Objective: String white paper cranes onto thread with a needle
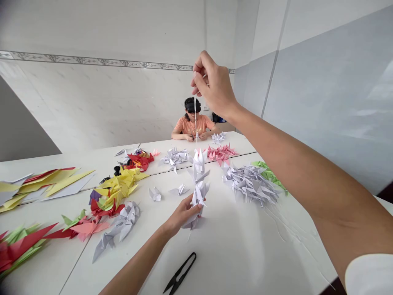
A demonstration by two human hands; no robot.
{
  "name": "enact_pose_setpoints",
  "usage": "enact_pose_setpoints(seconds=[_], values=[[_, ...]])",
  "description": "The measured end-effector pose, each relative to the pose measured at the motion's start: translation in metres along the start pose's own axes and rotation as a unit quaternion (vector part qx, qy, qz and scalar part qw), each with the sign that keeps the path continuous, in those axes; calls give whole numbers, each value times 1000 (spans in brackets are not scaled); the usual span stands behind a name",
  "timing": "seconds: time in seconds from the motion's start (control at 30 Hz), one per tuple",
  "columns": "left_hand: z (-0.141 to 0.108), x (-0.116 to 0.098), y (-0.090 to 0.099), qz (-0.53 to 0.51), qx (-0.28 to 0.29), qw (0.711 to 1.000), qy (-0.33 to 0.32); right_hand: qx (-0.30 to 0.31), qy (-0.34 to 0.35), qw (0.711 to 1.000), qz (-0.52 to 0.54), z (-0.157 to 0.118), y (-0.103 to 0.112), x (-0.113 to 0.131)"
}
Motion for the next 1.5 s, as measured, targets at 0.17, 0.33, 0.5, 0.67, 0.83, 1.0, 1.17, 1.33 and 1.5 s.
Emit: enact_pose_setpoints(seconds=[0.17,0.33,0.5,0.67,0.83,1.0,1.17,1.33,1.5], values=[[1,-2,-6,-3,-8,1000,-9,-3,-2,1000,5,1,-1,-1],[3,-1,-6,-21,-16,999,-18,-1,-3,1000,1,1,-2,-1],[7,-3,-3,-33,-22,999,-25,-1,-5,1000,4,1,-2,0],[7,-6,-1,-50,-21,998,-20,-7,-10,1000,-4,1,0,0],[11,-5,-3,-75,-50,996,-12,-5,-10,1000,-12,-1,0,3],[15,0,-3,-119,-52,991,9,-15,-12,1000,-11,0,2,1],[15,9,2,-145,-52,988,15,-30,-17,999,-15,0,7,-9],[13,8,2,-149,-46,987,26,-20,-29,999,-11,-4,6,-15],[12,6,-1,-151,-31,988,33,-11,-34,999,-7,-5,1,-12]])
Point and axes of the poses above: each hand's wrist, its own z-axis towards the middle knuckle, its own y-axis out of the back of the hand, x = y × z, the point moved 2 cm from there along z, towards the middle knuckle, and after that the axes turned 15 degrees about -x, right-handed, at the moved point
